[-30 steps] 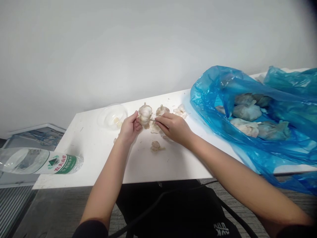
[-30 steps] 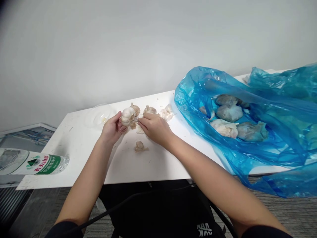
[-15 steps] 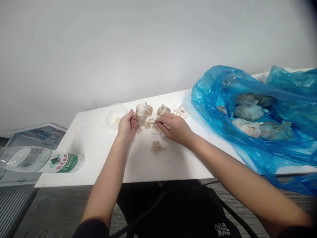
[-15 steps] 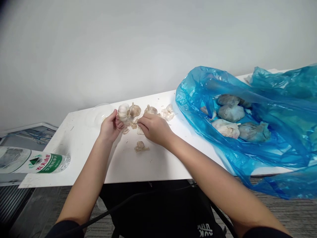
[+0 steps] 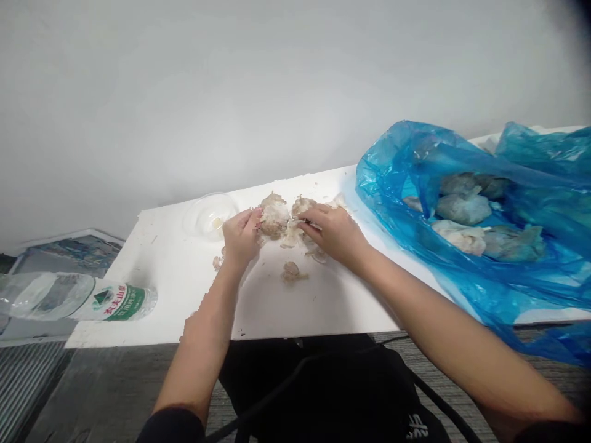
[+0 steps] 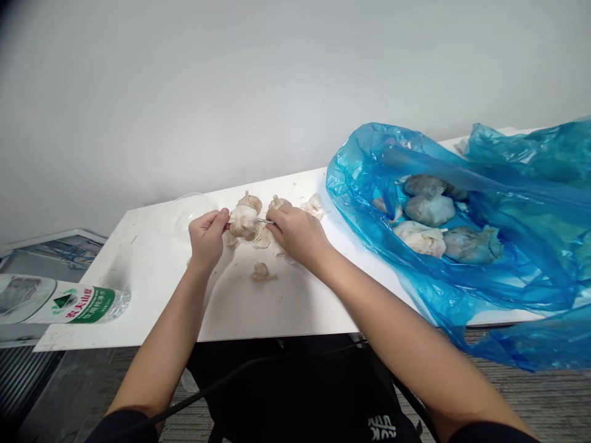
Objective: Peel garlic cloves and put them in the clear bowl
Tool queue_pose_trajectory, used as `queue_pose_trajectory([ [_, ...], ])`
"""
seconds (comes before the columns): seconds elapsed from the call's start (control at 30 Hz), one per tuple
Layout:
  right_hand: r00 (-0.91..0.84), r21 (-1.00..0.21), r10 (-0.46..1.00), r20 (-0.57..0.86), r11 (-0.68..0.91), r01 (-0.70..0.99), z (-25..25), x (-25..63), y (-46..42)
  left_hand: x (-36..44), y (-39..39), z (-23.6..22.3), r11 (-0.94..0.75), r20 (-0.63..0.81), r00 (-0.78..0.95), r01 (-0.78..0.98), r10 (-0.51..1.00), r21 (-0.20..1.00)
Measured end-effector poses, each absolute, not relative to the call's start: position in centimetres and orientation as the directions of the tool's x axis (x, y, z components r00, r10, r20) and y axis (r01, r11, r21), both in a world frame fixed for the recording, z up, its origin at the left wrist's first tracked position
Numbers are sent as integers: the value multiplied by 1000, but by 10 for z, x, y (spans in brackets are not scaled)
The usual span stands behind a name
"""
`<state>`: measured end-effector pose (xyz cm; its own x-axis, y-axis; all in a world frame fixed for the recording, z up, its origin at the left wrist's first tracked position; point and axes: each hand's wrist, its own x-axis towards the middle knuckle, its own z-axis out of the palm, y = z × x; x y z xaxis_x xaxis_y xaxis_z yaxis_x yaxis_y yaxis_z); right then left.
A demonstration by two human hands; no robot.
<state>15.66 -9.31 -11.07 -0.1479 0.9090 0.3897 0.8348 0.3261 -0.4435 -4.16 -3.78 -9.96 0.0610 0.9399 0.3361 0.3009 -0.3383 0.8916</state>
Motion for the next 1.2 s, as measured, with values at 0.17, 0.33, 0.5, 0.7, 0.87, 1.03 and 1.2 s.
queue_pose_trajectory([
  [0.17, 101, -545, 890, 444, 179, 819, -108, 156, -94, -39, -48, -97, -500, 454, 215, 452, 865, 738],
  [0.33, -82, -630, 843, 532, 458, 627, -113, 156, -88, -35, -49, -101, -523, 424, 309, 447, 851, 726],
  [0.5, -143, -654, 867, 476, 458, 602, -111, 159, -88, -36, -45, -104, -383, 343, 177, 314, 922, 869],
  [0.7, -119, -682, 922, 367, 354, 640, -105, 164, -91, -40, -37, -102, -349, 360, 5, 256, 933, 901],
  [0.87, -24, -702, 912, 410, 332, 630, -106, 164, -90, -42, -39, -100, -406, 414, 69, 392, 908, 826],
  [1.03, -180, -606, 905, 384, 394, 691, -106, 164, -88, -39, -41, -107, -370, 322, 187, 347, 928, 862],
  [1.2, -99, -593, 919, 381, 325, 737, -103, 168, -89, -39, -36, -111, -341, 311, 142, 340, 940, 876],
])
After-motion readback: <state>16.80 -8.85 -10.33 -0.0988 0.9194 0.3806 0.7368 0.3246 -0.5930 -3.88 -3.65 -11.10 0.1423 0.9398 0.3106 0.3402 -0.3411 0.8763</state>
